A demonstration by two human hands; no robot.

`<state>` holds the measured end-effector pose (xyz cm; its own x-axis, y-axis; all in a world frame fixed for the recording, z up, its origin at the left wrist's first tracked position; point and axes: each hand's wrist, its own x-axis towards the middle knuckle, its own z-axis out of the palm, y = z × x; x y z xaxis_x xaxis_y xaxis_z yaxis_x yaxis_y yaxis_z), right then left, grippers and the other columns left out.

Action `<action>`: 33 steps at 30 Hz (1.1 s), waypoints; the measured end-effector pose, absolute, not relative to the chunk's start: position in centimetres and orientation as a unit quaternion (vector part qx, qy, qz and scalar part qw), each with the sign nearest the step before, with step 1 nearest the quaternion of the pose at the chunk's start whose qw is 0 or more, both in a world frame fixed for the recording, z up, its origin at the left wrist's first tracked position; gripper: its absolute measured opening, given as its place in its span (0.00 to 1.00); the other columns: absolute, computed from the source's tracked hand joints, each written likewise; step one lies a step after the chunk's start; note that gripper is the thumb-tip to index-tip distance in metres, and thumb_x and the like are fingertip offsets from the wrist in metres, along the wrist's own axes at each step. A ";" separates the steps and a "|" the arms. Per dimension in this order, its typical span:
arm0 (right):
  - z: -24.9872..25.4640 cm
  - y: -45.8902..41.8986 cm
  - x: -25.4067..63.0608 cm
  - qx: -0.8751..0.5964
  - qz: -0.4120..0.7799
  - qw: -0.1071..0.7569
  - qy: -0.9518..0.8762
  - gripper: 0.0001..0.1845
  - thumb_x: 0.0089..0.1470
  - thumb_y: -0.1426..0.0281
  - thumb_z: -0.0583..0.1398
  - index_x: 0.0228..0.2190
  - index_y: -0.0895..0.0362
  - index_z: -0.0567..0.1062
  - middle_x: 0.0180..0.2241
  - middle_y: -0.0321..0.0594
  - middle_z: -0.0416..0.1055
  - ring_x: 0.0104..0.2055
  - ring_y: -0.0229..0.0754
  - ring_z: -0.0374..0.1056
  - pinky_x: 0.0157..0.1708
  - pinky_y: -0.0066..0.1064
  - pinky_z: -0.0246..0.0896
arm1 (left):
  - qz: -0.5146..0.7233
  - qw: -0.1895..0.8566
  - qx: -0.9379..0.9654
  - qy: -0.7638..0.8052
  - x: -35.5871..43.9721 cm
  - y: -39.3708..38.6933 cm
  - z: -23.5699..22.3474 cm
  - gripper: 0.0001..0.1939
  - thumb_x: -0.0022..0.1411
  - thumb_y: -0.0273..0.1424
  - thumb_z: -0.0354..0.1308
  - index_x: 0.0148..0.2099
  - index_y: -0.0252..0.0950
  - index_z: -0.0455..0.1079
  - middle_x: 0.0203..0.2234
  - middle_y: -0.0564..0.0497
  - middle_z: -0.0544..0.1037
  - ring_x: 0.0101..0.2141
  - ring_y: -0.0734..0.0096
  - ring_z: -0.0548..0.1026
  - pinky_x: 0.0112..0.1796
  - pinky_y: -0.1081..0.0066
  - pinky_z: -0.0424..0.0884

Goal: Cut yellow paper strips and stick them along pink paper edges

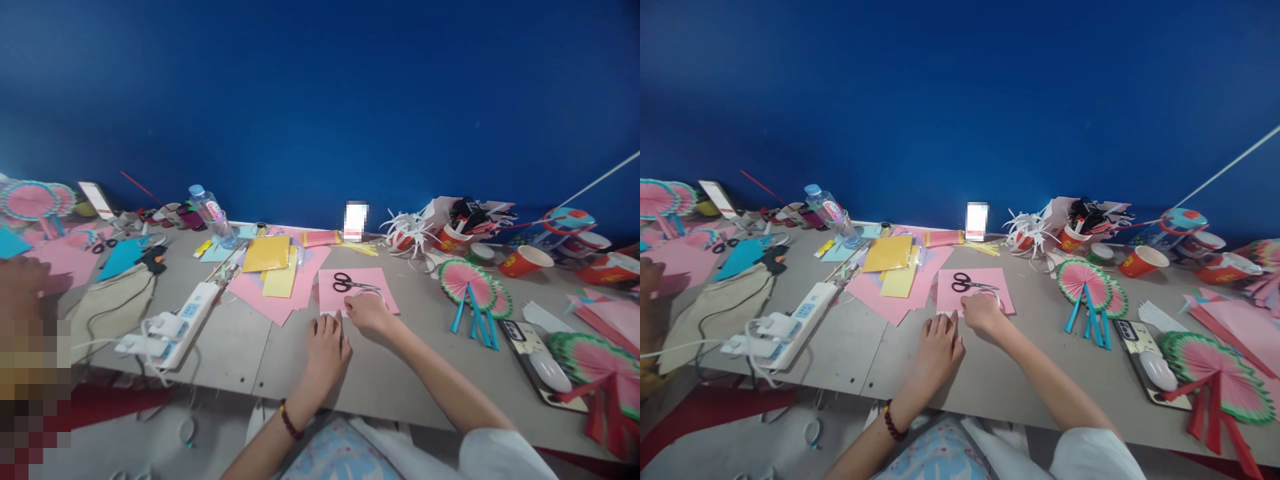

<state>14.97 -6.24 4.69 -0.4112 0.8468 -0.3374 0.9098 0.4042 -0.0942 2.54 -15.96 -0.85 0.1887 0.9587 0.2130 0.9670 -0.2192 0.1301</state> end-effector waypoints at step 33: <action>4.0 -5.9 15.3 0.547 -0.148 0.113 0.816 0.13 0.57 0.67 0.54 0.38 0.57 0.75 0.38 0.49 0.77 0.42 0.47 0.71 0.38 0.32 0.56 | -0.120 0.002 -0.784 -0.609 3.3 -15.7 -1.4 0.25 0.62 0.27 0.47 0.61 0.26 0.60 0.55 0.38 0.68 0.56 0.55 0.63 0.56 0.56 0.60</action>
